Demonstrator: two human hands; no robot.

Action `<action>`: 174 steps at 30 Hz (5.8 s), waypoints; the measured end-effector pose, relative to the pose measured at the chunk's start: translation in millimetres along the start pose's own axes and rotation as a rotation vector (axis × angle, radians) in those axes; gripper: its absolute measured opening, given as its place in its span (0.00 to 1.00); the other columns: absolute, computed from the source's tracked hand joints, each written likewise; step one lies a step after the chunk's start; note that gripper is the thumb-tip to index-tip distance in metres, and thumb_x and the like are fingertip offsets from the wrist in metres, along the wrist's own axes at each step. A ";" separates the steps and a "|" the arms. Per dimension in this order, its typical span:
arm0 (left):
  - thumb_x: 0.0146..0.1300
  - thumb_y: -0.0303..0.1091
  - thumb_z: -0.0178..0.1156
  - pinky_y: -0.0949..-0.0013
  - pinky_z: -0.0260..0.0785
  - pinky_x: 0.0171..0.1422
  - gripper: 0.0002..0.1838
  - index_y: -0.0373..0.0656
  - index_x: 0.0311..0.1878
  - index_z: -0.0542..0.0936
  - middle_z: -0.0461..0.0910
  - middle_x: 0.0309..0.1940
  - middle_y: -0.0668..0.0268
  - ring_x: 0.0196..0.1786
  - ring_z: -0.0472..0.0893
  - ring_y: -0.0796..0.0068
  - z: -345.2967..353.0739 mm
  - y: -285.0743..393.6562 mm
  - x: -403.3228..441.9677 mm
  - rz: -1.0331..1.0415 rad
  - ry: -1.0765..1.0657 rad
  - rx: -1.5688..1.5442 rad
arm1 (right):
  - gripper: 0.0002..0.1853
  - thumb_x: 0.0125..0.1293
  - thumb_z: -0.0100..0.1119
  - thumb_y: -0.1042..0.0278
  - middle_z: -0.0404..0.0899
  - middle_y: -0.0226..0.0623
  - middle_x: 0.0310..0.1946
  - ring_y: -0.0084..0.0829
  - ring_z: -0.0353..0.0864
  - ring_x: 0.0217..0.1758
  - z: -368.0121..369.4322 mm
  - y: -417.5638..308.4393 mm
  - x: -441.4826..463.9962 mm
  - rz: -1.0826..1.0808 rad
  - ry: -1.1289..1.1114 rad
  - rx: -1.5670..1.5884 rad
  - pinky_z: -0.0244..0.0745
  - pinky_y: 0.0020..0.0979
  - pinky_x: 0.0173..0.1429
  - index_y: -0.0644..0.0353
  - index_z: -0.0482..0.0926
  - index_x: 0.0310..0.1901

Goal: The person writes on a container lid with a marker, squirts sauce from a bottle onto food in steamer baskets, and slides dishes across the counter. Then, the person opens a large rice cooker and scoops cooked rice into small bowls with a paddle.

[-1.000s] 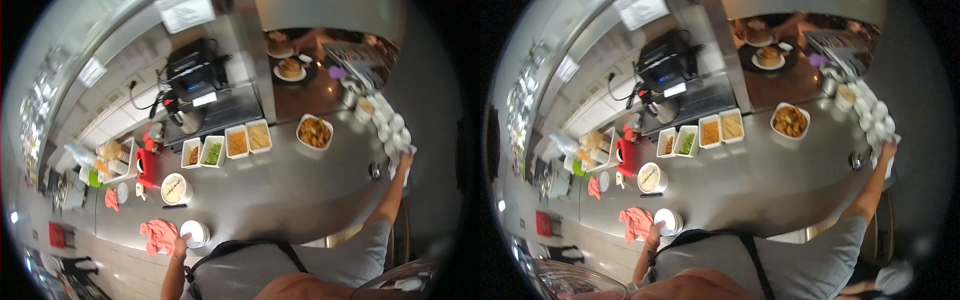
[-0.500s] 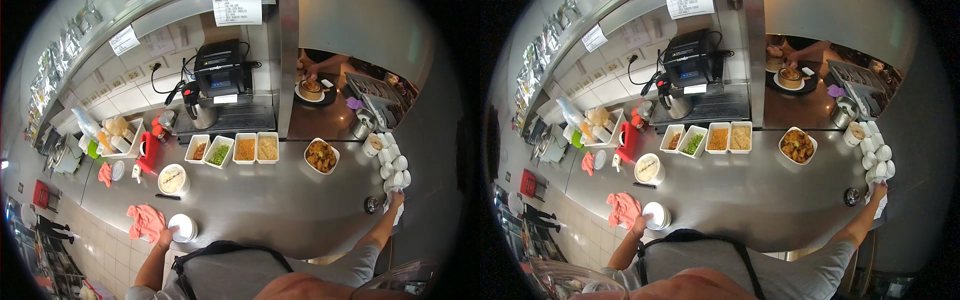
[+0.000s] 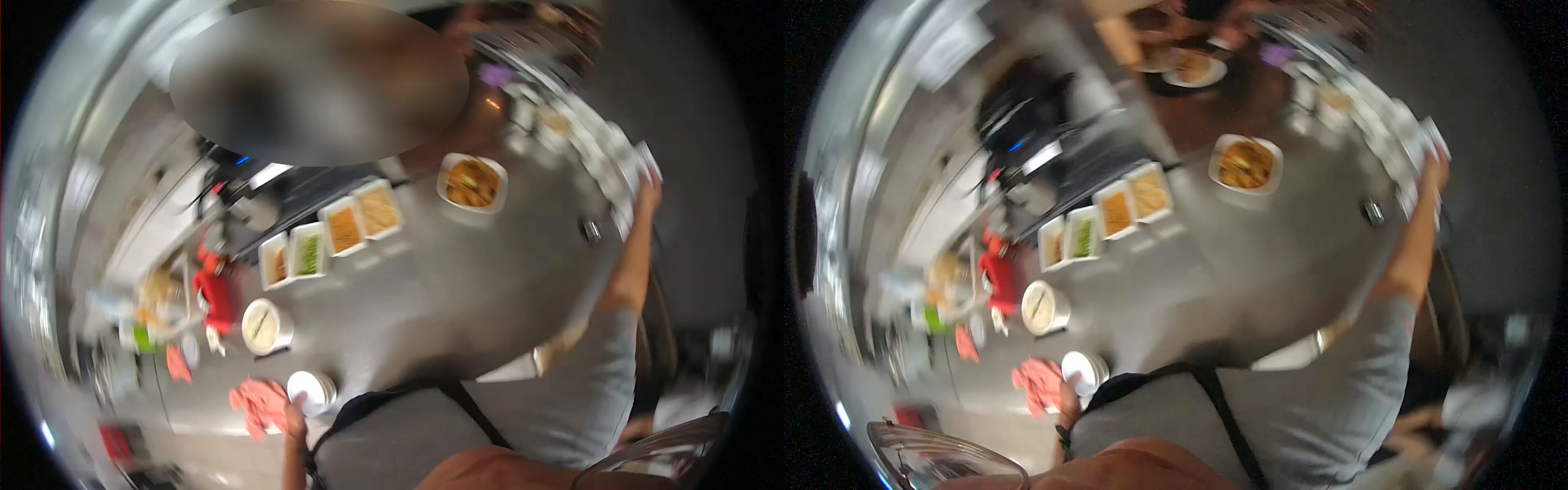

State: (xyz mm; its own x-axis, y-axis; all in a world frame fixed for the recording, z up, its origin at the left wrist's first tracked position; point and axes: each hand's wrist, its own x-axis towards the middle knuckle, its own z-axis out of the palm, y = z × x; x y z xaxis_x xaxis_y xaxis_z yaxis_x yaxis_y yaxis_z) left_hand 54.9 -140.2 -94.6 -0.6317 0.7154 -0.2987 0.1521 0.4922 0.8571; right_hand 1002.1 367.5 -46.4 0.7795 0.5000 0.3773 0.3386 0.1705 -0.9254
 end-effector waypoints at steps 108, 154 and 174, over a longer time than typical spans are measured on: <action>0.39 0.45 0.78 0.48 0.62 0.69 0.55 0.54 0.73 0.60 0.61 0.65 0.43 0.67 0.63 0.38 -1167.1 -362.0 245.7 0.241 0.421 0.145 | 0.31 0.78 0.41 0.52 0.56 0.37 0.72 0.41 0.65 0.70 253.3 -828.6 -1997.7 1.169 -2.495 0.483 0.74 0.48 0.64 0.46 0.44 0.77; 0.73 0.26 0.49 0.77 0.66 0.35 0.09 0.39 0.49 0.78 0.75 0.29 0.73 0.29 0.72 0.85 -2320.8 -406.3 851.0 0.971 0.797 0.031 | 0.06 0.58 0.60 0.80 0.75 0.40 0.28 0.31 0.72 0.27 425.5 -1095.6 -2616.9 -0.233 -1.219 -0.474 0.69 0.33 0.33 0.65 0.74 0.36; 0.62 0.37 0.57 0.65 0.75 0.31 0.14 0.33 0.36 0.81 0.81 0.26 0.58 0.26 0.80 0.69 -2450.1 -300.2 1119.1 0.461 0.182 0.225 | 0.10 0.59 0.62 0.80 0.77 0.39 0.31 0.29 0.71 0.24 415.6 -1204.2 -2867.2 -0.045 -1.076 -0.515 0.70 0.32 0.31 0.65 0.78 0.43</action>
State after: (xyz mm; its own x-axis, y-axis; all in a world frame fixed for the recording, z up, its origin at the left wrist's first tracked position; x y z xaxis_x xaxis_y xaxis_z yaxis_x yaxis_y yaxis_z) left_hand -2560.1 -702.6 342.3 -0.5797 0.7943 0.1817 0.5905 0.2559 0.7654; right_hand -1859.7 -918.4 -28.9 0.0028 0.9991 -0.0423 0.7175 -0.0315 -0.6958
